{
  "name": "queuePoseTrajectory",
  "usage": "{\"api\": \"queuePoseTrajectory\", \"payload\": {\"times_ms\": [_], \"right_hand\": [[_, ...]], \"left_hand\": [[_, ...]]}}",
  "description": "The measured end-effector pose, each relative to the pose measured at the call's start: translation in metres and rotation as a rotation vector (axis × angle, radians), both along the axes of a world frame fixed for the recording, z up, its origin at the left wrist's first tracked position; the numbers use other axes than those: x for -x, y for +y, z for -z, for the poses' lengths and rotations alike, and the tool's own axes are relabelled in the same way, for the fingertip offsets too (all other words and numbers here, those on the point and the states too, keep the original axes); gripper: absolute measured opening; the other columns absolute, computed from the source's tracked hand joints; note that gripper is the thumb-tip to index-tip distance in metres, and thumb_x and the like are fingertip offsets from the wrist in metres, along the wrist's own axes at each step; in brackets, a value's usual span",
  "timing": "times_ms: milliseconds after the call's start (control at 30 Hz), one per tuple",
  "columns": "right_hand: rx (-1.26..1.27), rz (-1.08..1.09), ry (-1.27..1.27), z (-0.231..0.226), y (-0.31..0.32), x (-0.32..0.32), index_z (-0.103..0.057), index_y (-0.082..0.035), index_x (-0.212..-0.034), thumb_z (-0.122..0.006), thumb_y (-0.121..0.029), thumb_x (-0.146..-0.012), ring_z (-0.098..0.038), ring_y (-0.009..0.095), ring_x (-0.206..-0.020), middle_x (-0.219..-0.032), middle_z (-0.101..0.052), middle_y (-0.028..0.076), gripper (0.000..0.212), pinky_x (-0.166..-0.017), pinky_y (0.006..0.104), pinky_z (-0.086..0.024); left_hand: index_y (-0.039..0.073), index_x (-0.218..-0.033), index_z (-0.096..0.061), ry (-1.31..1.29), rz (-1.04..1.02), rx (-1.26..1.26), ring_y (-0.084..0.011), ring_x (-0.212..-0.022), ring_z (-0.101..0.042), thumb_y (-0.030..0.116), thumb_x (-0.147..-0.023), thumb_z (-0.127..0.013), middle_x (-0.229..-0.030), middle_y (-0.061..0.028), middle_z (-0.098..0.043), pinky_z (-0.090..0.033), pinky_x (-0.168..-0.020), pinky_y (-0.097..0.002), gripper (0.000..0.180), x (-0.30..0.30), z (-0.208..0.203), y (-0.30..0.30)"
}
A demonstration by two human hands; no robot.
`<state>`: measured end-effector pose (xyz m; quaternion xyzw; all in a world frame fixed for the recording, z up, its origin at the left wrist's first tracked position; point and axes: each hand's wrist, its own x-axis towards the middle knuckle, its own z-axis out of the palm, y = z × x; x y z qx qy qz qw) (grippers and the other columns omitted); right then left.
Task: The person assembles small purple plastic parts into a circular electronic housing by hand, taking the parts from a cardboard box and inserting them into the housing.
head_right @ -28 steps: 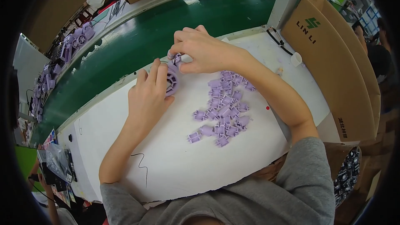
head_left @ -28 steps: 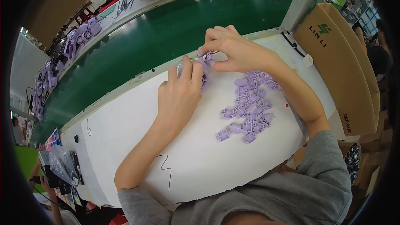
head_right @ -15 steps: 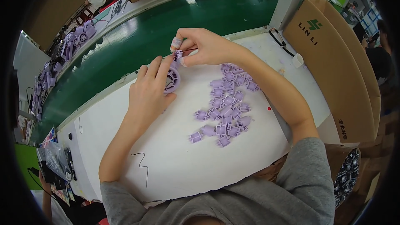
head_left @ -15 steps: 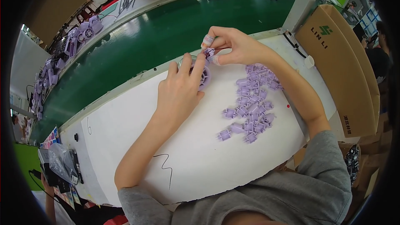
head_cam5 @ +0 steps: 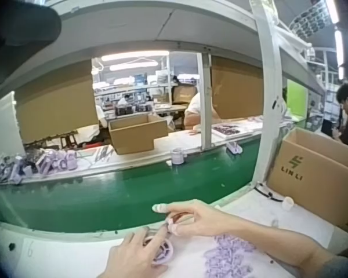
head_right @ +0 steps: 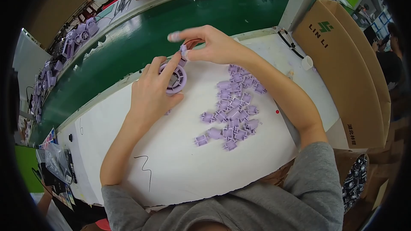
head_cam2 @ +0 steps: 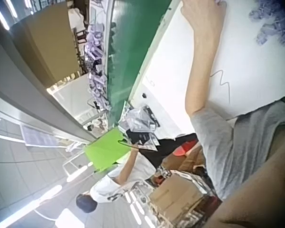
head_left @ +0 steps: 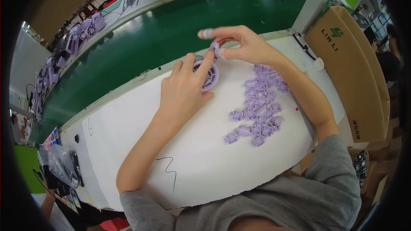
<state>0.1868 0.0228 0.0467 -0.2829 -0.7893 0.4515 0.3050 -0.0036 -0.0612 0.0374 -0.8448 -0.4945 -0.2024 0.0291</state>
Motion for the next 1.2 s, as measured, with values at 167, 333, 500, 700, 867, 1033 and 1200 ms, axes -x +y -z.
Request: {"api": "queuePoseTrajectory", "payload": {"times_ms": [167,333,500,700,867,1033,1200], "right_hand": [[0.267,0.002,0.16,0.006,0.003,-0.003,-0.053,-0.002,-0.102,-0.065,0.002,-0.071,-0.057,0.012,-0.09,-0.108,-0.057,0.006,0.033,-0.084,0.0254,-0.044],[0.368,0.052,0.218,0.009,0.005,-0.001,-0.059,0.0,-0.091,-0.066,0.0,-0.072,-0.059,0.012,-0.087,-0.094,-0.062,0.005,0.021,-0.079,0.0251,-0.046],[0.036,0.153,-0.033,-0.005,-0.008,0.008,-0.062,0.003,-0.097,-0.06,-0.004,-0.07,-0.059,0.012,-0.082,-0.089,-0.063,0.007,0.028,-0.076,0.0254,-0.047],[0.039,0.134,-0.029,-0.003,-0.009,0.006,-0.063,0.005,-0.086,-0.063,-0.01,-0.065,-0.059,0.01,-0.068,-0.074,-0.062,0.007,0.026,-0.066,0.0219,-0.048],[0.122,0.082,-0.044,-0.01,-0.008,0.002,-0.063,0.006,-0.086,-0.062,-0.01,-0.065,-0.058,0.009,-0.067,-0.074,-0.062,0.007,0.026,-0.065,0.0213,-0.047],[0.081,0.058,-0.069,-0.011,-0.008,0.003,-0.063,0.006,-0.086,-0.061,-0.009,-0.065,-0.058,0.009,-0.066,-0.075,-0.062,0.006,0.025,-0.065,0.0212,-0.047],[0.078,0.024,-0.094,-0.01,-0.004,-0.002,-0.063,0.006,-0.093,-0.062,-0.005,-0.067,-0.058,0.009,-0.07,-0.077,-0.063,0.007,0.028,-0.067,0.0216,-0.048]], "left_hand": [[0.017,-0.124,-0.042,-0.015,0.014,-0.017,-0.0253,-0.082,-0.056,0.014,-0.052,-0.076,-0.101,-0.0107,-0.045,-0.05,-0.05,-0.0335,0.08,0.001,-0.001,0.0],[0.02,-0.124,-0.041,-0.049,0.023,0.046,-0.0269,-0.079,-0.058,0.015,-0.054,-0.075,-0.101,-0.0111,-0.043,-0.05,-0.051,-0.0345,0.078,0.003,0.001,0.005],[0.013,-0.123,-0.04,-0.072,0.027,0.032,-0.0286,-0.083,-0.058,0.01,-0.052,-0.075,-0.103,-0.0123,-0.046,-0.051,-0.059,-0.0352,0.079,-0.001,0.002,0.001],[0.0,-0.115,-0.038,-0.093,-0.007,0.004,-0.0322,-0.093,-0.057,0.005,-0.051,-0.076,-0.112,-0.0171,-0.051,-0.052,-0.068,-0.0366,0.074,-0.007,0.007,-0.004],[0.0,-0.109,-0.04,-0.054,-0.015,-0.04,-0.0331,-0.095,-0.057,0.006,-0.051,-0.077,-0.115,-0.0194,-0.05,-0.053,-0.067,-0.036,0.069,-0.009,0.009,-0.006],[0.0,-0.104,-0.04,-0.066,-0.035,-0.041,-0.0331,-0.093,-0.057,0.007,-0.05,-0.078,-0.113,-0.0192,-0.05,-0.054,-0.062,-0.035,0.066,-0.009,0.011,-0.006],[-0.001,-0.105,-0.04,-0.058,-0.025,-0.051,-0.0325,-0.093,-0.057,0.008,-0.049,-0.078,-0.113,-0.0191,-0.05,-0.054,-0.063,-0.0347,0.068,-0.008,0.012,-0.005]]}}
